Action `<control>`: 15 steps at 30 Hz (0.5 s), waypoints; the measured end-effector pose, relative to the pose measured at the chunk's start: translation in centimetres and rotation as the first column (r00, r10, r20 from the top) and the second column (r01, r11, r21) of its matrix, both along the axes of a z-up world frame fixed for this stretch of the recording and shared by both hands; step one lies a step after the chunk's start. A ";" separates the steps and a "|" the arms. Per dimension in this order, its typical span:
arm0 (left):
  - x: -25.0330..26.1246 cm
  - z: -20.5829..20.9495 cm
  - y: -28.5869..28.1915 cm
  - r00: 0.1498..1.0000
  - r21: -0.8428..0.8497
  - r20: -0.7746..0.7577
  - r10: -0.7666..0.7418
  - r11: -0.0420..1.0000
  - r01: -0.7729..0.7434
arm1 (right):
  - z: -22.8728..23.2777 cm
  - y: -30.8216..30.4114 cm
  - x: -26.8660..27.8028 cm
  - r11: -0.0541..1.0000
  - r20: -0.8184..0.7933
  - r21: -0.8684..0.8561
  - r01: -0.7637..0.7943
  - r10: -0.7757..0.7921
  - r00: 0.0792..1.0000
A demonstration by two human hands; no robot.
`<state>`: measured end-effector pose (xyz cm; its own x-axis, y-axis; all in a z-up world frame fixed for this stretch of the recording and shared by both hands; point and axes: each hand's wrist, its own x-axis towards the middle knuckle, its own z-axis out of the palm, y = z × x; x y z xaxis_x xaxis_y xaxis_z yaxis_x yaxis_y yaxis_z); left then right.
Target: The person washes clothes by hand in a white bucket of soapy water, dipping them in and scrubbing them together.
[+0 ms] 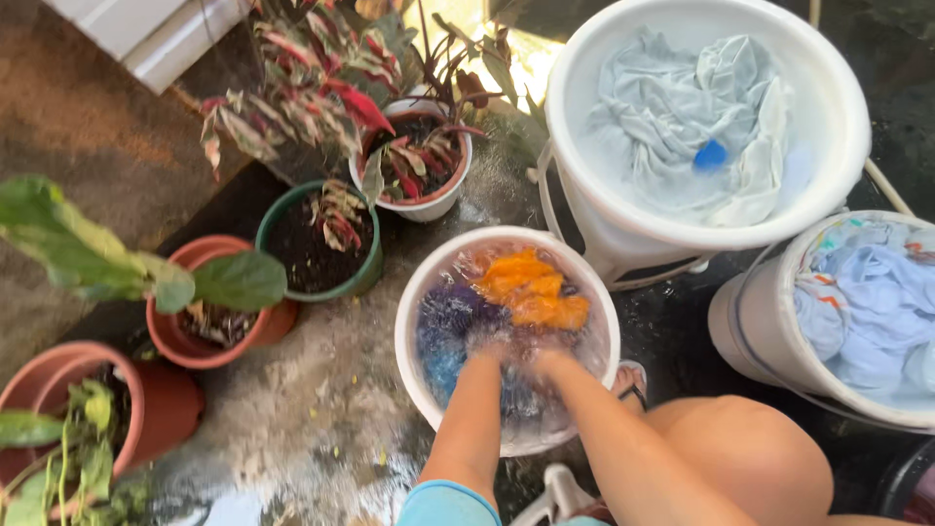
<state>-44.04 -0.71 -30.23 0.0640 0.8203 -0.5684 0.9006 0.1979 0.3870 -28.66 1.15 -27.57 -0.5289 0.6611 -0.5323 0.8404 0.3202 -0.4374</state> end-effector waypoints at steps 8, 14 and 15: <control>0.6 17.6 -5.0 0.893 0.295 0.217 0.394 0.846 -0.445 | 0.5 1.3 0.7 0.589 -0.428 -0.327 0.739 -0.789 0.440; -0.2 33.3 -6.2 0.864 0.500 0.459 0.209 0.743 -0.445 | 13.6 -0.5 -1.5 0.089 0.015 -0.770 0.632 -0.987 0.158; 0.0 35.1 -6.5 0.794 0.435 0.553 0.252 0.726 -0.533 | 15.9 -1.3 -2.1 0.010 0.055 -0.894 0.447 -0.990 0.132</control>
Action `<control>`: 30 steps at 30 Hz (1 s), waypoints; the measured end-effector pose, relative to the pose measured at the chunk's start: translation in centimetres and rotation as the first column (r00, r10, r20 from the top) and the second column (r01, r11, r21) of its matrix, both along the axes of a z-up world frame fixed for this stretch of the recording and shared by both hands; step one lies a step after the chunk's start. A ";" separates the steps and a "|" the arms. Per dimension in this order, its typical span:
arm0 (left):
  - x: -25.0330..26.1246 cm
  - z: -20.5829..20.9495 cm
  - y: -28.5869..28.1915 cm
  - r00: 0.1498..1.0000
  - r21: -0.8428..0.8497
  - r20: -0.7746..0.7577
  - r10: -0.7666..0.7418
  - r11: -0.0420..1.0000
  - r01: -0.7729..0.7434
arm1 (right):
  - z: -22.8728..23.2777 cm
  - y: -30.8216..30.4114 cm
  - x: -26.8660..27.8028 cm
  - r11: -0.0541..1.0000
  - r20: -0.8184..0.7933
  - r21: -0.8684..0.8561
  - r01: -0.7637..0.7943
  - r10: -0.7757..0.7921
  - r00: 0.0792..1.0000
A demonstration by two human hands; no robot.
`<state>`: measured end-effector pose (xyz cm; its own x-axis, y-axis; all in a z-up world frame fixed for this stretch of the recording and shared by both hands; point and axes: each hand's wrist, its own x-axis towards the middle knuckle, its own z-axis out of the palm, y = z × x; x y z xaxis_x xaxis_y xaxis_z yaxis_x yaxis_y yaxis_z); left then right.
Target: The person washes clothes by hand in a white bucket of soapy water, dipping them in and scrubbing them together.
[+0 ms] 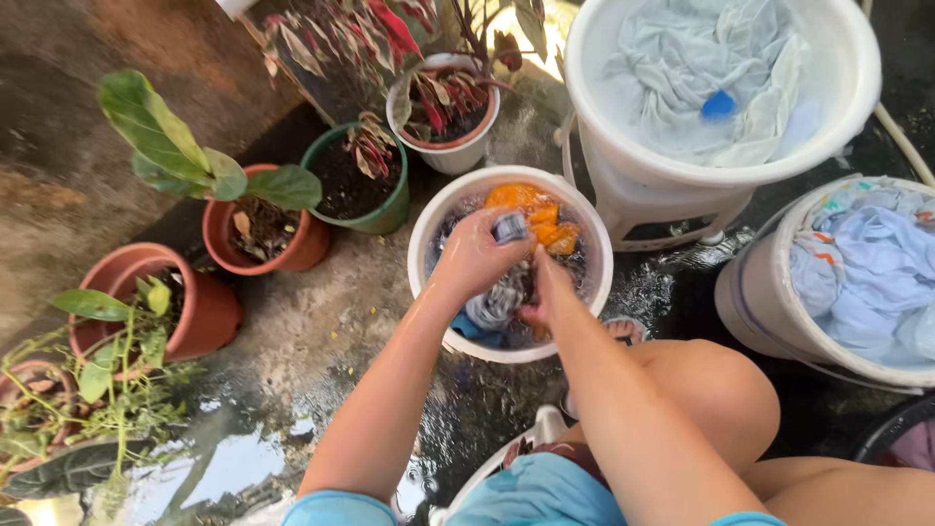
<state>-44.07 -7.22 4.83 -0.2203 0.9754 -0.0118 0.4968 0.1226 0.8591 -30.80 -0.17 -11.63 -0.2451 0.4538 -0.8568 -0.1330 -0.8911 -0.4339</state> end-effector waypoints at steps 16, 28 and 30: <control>-0.3 -18.6 1.8 0.139 -0.280 0.928 0.347 0.892 -0.356 | 5.4 -4.1 -6.4 0.457 0.292 0.873 -0.170 -0.211 0.933; -1.6 -8.7 2.5 0.798 -0.658 -0.460 -0.388 0.753 -0.013 | -5.7 0.7 -0.5 0.346 0.933 0.238 -0.907 0.179 0.313; -1.5 -13.2 3.4 0.803 -0.689 -0.445 -0.395 0.725 -0.025 | -7.9 1.1 -0.2 0.243 0.963 0.115 -0.963 0.212 0.168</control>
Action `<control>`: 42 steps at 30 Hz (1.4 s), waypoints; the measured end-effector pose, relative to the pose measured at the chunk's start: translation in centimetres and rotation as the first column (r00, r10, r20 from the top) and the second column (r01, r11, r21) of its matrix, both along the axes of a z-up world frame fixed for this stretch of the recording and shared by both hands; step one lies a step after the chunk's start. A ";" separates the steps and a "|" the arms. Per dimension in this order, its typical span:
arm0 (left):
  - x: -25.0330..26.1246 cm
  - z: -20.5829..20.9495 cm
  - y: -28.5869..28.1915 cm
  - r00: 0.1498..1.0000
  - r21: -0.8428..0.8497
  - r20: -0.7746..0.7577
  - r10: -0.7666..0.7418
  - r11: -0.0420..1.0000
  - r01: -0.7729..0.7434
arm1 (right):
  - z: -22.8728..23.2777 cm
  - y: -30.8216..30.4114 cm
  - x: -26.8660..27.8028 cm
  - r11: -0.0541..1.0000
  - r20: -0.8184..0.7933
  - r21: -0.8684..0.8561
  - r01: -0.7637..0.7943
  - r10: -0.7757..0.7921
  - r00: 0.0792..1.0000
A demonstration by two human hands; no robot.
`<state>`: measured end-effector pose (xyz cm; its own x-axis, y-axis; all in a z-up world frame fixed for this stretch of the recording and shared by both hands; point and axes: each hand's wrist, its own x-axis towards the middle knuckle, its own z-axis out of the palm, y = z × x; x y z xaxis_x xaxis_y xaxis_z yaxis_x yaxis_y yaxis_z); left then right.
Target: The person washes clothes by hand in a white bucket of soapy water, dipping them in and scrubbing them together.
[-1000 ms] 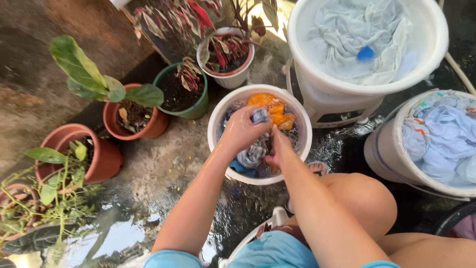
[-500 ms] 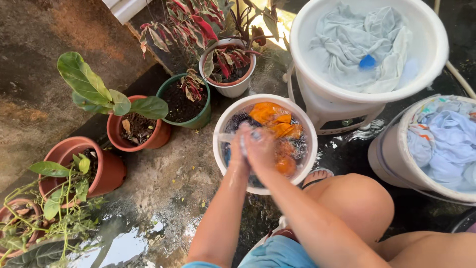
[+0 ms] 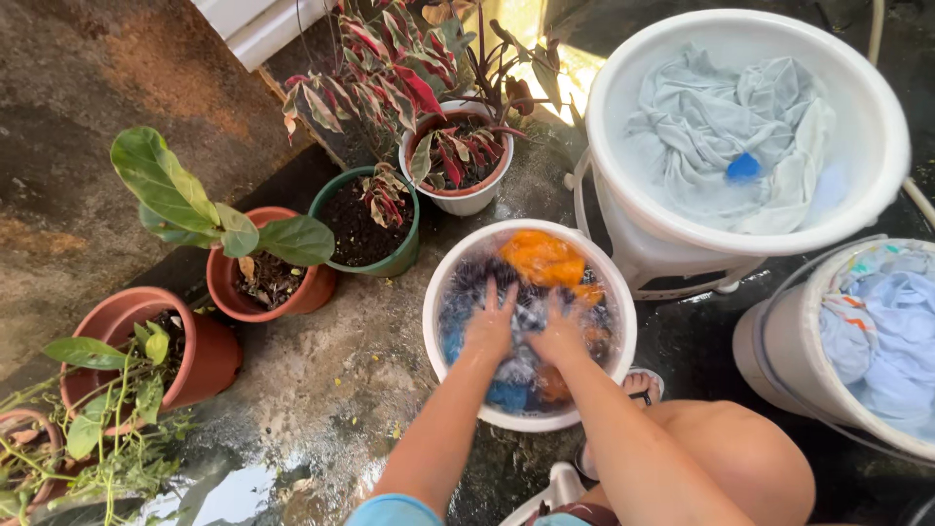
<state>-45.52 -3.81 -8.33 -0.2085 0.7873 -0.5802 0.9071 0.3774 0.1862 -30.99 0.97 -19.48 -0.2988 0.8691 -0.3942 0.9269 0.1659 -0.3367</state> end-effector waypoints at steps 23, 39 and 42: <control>-1.3 13.9 -0.8 0.644 0.521 0.762 -0.065 0.652 -0.551 | 8.5 -0.1 -1.7 0.370 -0.369 -0.895 0.249 -0.928 0.052; 4.8 -1.3 -1.1 0.023 -0.069 0.987 0.161 0.545 -0.835 | 10.7 2.2 -0.2 0.826 -0.721 -0.016 0.563 -0.400 0.566; 3.9 0.4 -1.3 0.722 0.420 0.670 0.171 0.715 -0.559 | 7.4 4.2 1.0 0.728 -0.639 0.216 0.651 -0.399 0.658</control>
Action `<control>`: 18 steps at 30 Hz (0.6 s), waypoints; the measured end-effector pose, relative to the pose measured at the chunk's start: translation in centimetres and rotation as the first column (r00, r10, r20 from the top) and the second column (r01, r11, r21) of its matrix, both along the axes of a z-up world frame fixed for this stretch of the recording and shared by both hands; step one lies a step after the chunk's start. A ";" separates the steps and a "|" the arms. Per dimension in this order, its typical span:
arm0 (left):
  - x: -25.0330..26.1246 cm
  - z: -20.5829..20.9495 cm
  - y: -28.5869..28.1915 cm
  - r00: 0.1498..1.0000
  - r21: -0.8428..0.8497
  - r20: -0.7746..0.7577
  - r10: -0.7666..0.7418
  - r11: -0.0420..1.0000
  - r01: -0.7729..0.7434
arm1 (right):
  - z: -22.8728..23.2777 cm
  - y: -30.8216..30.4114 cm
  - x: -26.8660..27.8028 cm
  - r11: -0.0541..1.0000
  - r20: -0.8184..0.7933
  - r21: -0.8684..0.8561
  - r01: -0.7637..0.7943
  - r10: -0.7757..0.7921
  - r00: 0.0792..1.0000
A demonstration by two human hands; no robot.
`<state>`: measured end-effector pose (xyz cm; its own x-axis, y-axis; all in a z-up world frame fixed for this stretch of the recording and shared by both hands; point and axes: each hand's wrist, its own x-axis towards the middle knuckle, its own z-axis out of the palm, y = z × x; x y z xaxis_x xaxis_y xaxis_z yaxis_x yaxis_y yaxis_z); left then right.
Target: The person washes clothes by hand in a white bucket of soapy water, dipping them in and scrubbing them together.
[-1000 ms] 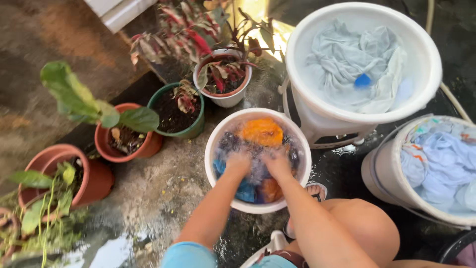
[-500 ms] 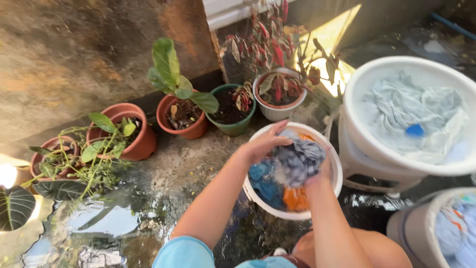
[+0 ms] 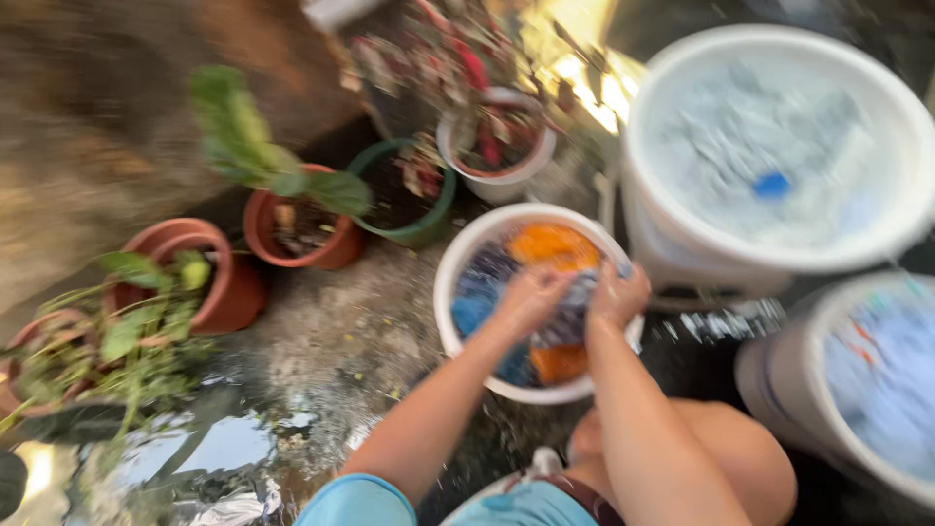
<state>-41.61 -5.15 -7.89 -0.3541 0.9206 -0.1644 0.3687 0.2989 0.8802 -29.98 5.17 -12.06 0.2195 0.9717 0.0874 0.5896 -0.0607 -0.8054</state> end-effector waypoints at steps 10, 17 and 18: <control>-0.1 -7.1 2.0 0.741 -0.668 -0.381 -0.553 0.719 0.193 | -4.8 -5.3 0.7 0.796 0.088 -0.408 -0.447 0.522 0.848; -2.6 -18.7 5.2 0.797 -0.699 -0.288 -0.531 0.685 0.203 | -12.8 -2.9 1.1 0.515 -0.044 -0.634 -0.577 0.721 0.691; -2.7 -18.0 4.9 0.799 -0.675 -0.298 -0.522 0.708 0.211 | -13.0 -2.9 1.7 0.423 -0.167 -0.710 -0.563 0.676 0.718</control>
